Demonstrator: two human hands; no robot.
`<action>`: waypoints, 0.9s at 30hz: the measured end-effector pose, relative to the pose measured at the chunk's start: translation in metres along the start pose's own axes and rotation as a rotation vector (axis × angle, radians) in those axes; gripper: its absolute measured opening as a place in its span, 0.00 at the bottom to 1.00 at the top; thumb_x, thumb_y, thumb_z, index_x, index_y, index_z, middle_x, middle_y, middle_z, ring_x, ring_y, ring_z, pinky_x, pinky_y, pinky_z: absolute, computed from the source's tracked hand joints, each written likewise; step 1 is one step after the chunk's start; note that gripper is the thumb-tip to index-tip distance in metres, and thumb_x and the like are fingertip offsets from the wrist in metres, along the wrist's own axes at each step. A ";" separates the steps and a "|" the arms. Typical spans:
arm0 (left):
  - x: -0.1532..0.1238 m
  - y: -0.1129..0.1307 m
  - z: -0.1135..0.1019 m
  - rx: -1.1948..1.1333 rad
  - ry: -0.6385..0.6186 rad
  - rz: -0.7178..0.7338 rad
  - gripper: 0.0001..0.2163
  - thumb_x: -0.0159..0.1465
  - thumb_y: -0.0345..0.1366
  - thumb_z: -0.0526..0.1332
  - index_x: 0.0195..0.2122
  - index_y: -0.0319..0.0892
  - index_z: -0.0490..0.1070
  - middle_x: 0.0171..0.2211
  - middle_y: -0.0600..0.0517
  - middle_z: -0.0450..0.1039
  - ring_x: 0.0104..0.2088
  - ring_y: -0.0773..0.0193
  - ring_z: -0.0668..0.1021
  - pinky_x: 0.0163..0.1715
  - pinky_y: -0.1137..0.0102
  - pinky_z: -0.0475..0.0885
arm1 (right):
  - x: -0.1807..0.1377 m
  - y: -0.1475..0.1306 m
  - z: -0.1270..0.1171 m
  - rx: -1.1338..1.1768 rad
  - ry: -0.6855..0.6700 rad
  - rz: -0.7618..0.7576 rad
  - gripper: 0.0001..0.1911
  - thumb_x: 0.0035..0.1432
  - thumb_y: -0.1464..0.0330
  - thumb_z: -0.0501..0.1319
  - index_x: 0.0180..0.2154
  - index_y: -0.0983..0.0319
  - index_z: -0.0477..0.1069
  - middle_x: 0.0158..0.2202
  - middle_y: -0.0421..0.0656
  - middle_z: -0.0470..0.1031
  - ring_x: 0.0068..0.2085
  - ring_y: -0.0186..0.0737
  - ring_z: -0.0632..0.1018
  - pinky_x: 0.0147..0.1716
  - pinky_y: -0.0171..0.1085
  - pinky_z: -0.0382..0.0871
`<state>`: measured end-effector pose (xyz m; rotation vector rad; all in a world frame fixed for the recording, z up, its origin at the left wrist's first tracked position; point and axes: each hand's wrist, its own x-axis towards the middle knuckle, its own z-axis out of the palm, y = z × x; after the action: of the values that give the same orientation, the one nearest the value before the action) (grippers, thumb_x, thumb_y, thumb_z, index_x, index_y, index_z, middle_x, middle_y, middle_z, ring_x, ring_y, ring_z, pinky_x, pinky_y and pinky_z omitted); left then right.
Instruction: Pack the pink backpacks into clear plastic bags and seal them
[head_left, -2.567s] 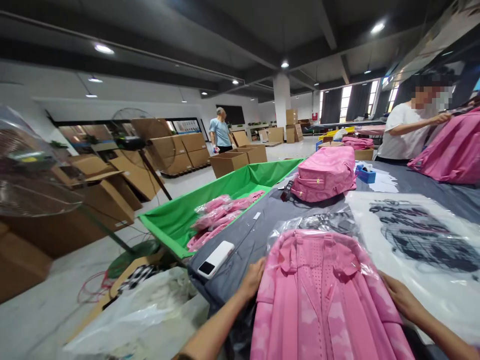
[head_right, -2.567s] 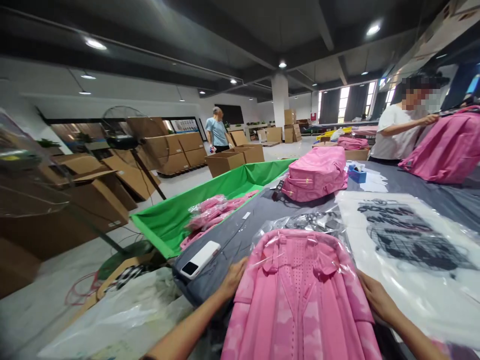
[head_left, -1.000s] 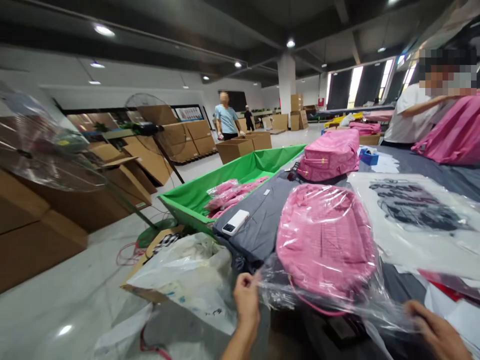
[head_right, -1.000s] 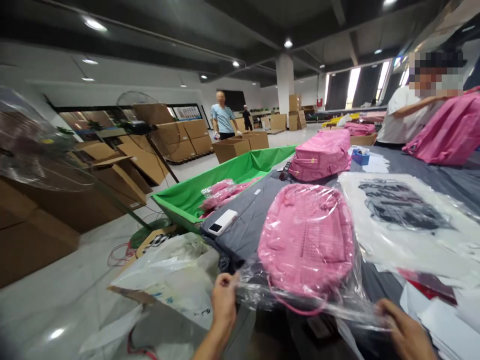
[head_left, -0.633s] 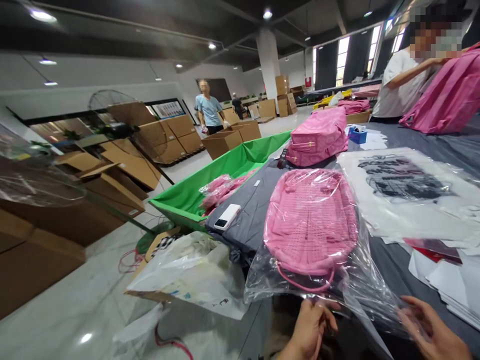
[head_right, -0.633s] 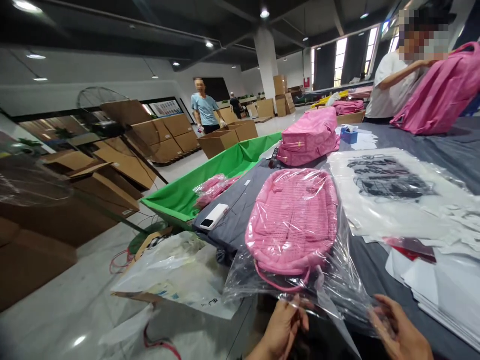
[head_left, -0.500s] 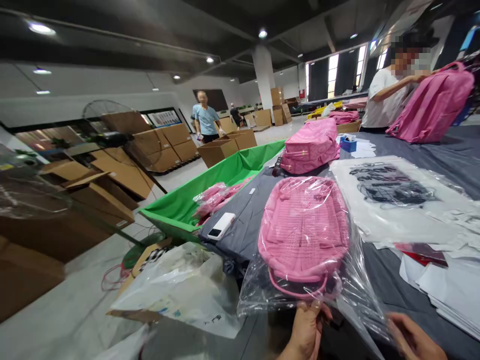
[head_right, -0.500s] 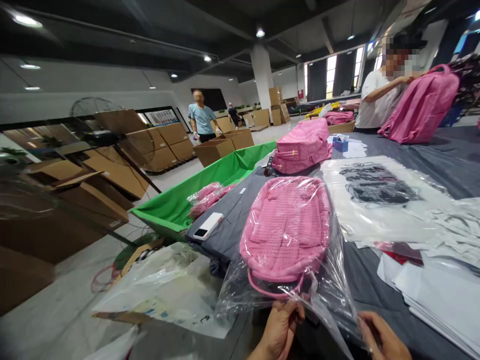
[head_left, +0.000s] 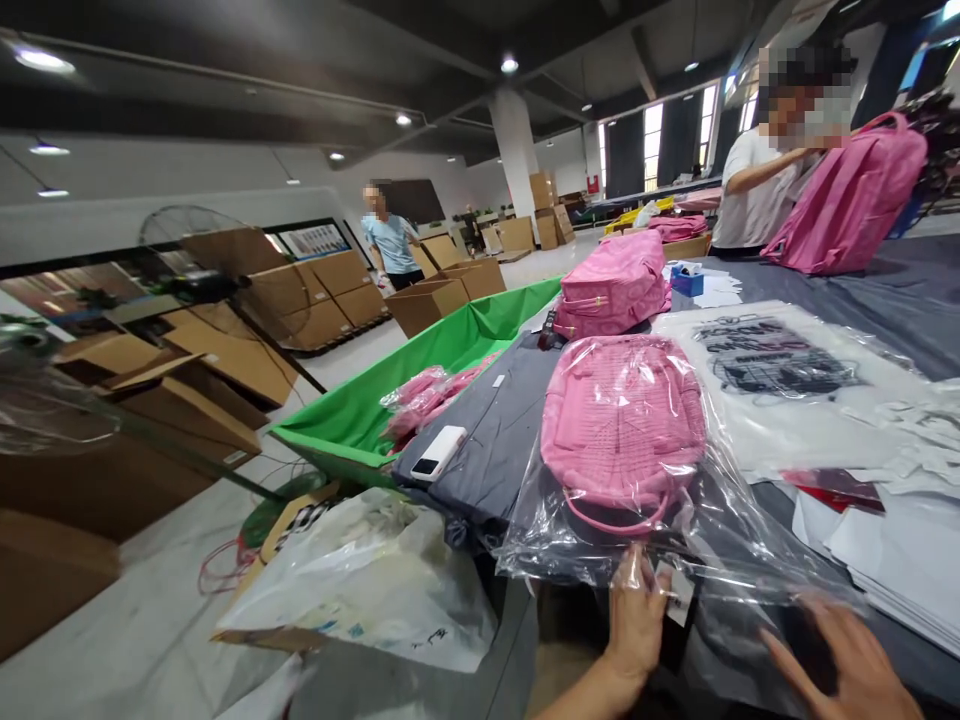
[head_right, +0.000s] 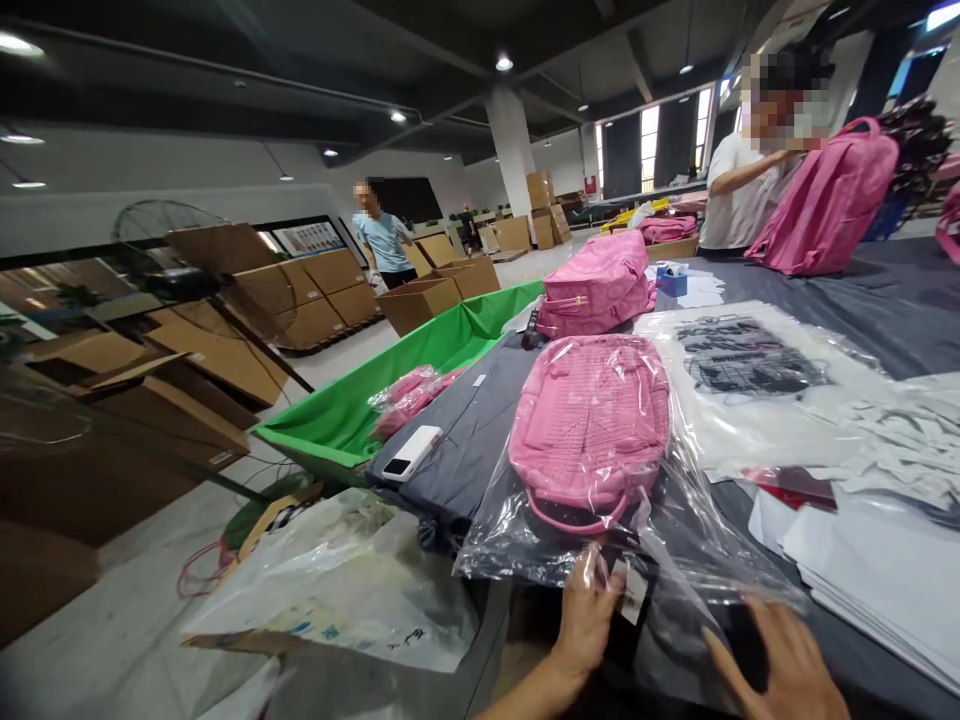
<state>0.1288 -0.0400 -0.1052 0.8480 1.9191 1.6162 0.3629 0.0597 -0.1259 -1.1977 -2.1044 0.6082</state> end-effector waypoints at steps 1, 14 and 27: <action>-0.002 -0.003 0.000 0.036 -0.009 -0.010 0.14 0.58 0.45 0.66 0.41 0.43 0.79 0.30 0.49 0.71 0.33 0.55 0.71 0.41 0.63 0.66 | 0.003 -0.017 0.007 -0.029 -0.003 -0.029 0.33 0.50 0.38 0.59 0.42 0.55 0.80 0.49 0.52 0.80 0.52 0.64 0.78 0.52 0.57 0.74; 0.001 0.016 0.000 -0.521 -0.159 -0.356 0.22 0.41 0.51 0.79 0.27 0.38 0.78 0.30 0.49 0.75 0.34 0.57 0.75 0.40 0.65 0.68 | 0.015 -0.040 0.018 0.472 -0.518 0.184 0.39 0.53 0.34 0.56 0.44 0.60 0.82 0.50 0.52 0.79 0.52 0.60 0.79 0.53 0.48 0.75; -0.017 -0.013 0.009 -0.165 -0.279 -0.171 0.21 0.59 0.56 0.69 0.29 0.41 0.73 0.22 0.54 0.68 0.25 0.64 0.70 0.28 0.71 0.61 | -0.007 -0.041 0.027 0.715 -0.510 0.437 0.36 0.44 0.38 0.65 0.41 0.60 0.83 0.44 0.50 0.82 0.45 0.61 0.82 0.49 0.49 0.76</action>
<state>0.1453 -0.0476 -0.1202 0.7734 1.5960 1.4472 0.3226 0.0318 -0.1199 -1.1340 -1.7079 1.8428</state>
